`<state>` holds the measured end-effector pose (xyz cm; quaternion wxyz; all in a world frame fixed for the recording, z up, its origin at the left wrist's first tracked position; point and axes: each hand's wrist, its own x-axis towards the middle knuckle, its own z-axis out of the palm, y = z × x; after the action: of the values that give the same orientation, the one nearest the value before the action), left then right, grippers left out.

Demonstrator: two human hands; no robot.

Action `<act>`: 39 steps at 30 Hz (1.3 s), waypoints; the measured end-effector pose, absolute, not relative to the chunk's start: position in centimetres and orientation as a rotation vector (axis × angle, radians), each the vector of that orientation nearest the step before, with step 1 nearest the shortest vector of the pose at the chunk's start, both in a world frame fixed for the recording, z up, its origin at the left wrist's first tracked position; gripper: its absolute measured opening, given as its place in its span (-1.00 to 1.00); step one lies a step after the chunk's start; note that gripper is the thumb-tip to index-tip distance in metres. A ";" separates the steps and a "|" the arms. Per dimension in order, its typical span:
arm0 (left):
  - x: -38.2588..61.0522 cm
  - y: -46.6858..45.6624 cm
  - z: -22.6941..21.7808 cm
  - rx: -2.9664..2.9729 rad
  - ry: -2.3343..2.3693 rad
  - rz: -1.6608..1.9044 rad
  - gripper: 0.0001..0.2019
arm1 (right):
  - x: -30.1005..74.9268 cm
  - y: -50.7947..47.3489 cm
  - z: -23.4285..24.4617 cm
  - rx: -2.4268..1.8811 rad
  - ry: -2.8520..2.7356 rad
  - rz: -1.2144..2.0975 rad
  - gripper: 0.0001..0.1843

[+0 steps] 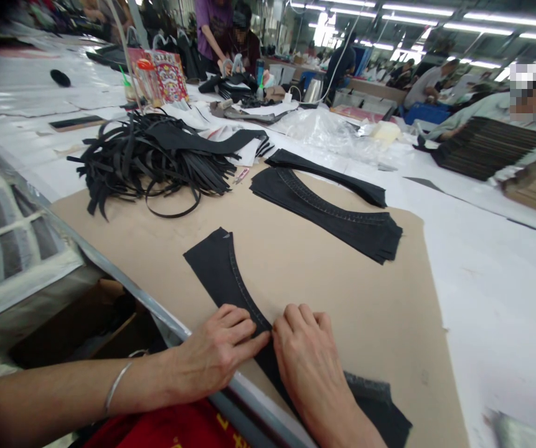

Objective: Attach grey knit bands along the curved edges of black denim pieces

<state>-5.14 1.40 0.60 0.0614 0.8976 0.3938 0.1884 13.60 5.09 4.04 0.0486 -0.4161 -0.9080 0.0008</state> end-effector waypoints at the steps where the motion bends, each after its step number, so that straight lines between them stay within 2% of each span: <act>1: -5.1 1.4 0.7 2.719 1.192 0.565 -0.76 | 13.7 5.2 4.1 -1.279 -2.764 0.049 -0.82; 6: -4.9 1.4 0.8 2.746 1.208 0.559 -0.77 | 13.9 5.8 4.2 -1.364 -2.674 0.301 -0.80; 12: -4.9 1.5 0.8 2.775 1.189 0.551 -0.78 | 14.1 6.8 4.6 -1.519 -2.387 0.978 -0.74; 15: -5.0 1.5 0.7 2.764 1.197 0.536 -0.76 | 14.6 6.9 4.7 -1.473 -2.296 1.102 -0.70; 18: -5.1 1.5 0.7 2.739 1.191 0.532 -0.74 | 15.6 6.6 4.7 -1.421 -2.287 1.041 -0.73; 21: -5.1 1.5 0.7 2.691 1.188 0.567 -0.71 | 16.3 5.8 4.7 -1.397 -2.361 0.911 -0.87; 29: -4.4 1.7 1.3 2.390 1.204 0.817 -0.70 | 16.0 4.6 4.8 -1.471 -2.550 0.637 -0.89; 39: -3.2 4.1 1.6 2.378 1.127 0.694 -0.72 | 16.4 3.8 3.7 -1.410 -2.457 0.676 -0.89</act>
<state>-3.18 4.07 1.62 0.2085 0.8546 0.4049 0.2494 16.37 3.79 3.73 0.1143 -0.4809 -0.8382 0.2306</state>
